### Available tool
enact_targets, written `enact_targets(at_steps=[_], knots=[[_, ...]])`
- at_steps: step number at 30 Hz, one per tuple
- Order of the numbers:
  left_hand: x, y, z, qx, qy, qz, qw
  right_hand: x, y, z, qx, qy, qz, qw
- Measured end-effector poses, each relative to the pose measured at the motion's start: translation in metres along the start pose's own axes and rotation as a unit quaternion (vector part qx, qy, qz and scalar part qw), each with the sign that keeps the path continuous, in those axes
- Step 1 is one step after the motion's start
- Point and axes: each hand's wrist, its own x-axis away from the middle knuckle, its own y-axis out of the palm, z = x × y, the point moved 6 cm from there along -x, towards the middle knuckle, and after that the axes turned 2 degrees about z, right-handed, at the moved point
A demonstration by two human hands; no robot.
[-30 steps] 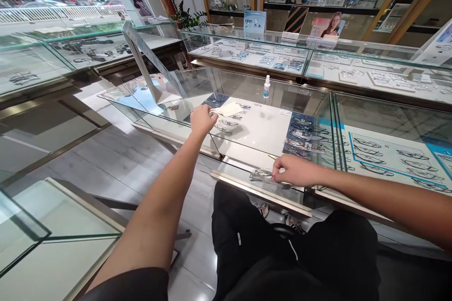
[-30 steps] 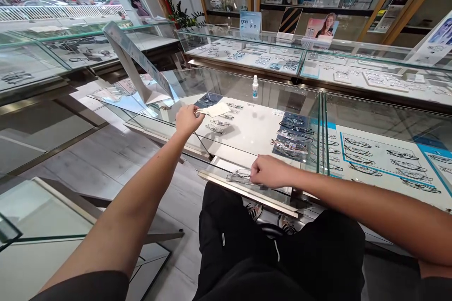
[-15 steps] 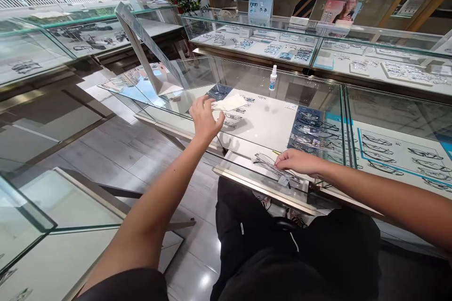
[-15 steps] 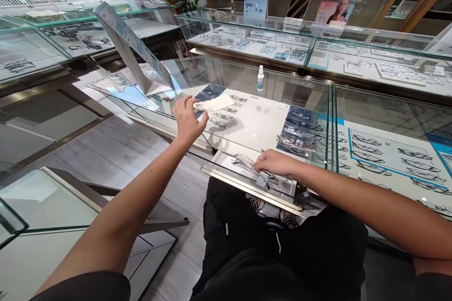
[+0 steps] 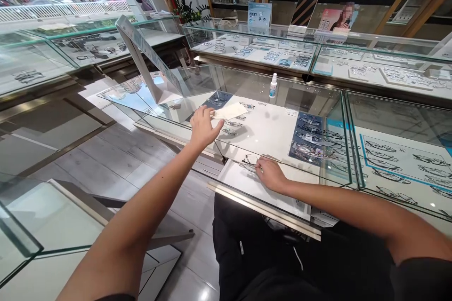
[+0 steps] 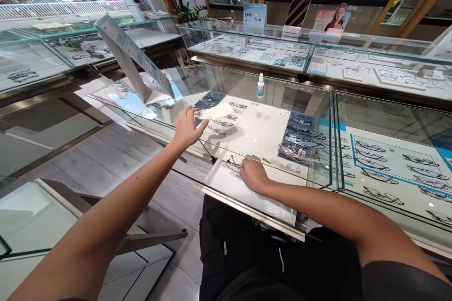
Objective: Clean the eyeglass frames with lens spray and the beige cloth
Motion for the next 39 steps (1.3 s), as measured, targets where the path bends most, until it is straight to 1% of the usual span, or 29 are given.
enact_targets(at_steps=[2,4,6,8,12,16,20,25,31,34,39], knots=[[-0.015,0.009,-0.003,-0.003,-0.016,-0.018,1.0,-0.023,0.014,0.012,0.039,-0.012,0.045,0.998],[-0.025,0.017,-0.008,-0.013,-0.049,-0.037,0.998,-0.052,0.024,0.029,0.073,-0.012,0.078,0.994],[-0.03,0.022,-0.013,-0.022,-0.082,-0.043,0.995,-0.081,0.027,0.046,0.105,-0.009,0.108,0.989],[-0.03,0.023,-0.015,-0.027,-0.095,-0.037,0.994,-0.109,0.026,0.063,0.135,-0.012,0.13,0.982],[-0.027,0.021,-0.016,-0.035,-0.091,-0.029,0.995,-0.164,0.012,0.101,0.181,0.001,0.161,0.97],[-0.027,0.019,-0.019,-0.046,-0.103,-0.035,0.993,-0.218,-0.01,0.14,0.202,0.021,0.168,0.965],[-0.028,0.018,-0.02,-0.055,-0.113,-0.056,0.991,-0.258,-0.022,0.171,0.209,0.04,0.168,0.962],[-0.028,0.017,-0.023,-0.066,-0.12,-0.072,0.988,-0.288,-0.02,0.191,0.213,0.048,0.155,0.963],[-0.027,0.019,-0.026,-0.071,-0.109,-0.069,0.989,-0.304,-0.02,0.207,0.22,0.065,0.155,0.961],[-0.027,0.019,-0.026,-0.076,-0.114,-0.076,0.988,-0.307,-0.02,0.209,0.215,0.065,0.151,0.963],[-0.028,0.014,-0.017,-0.08,-0.128,-0.093,0.984,-0.306,-0.023,0.202,0.205,0.071,0.147,0.965]])
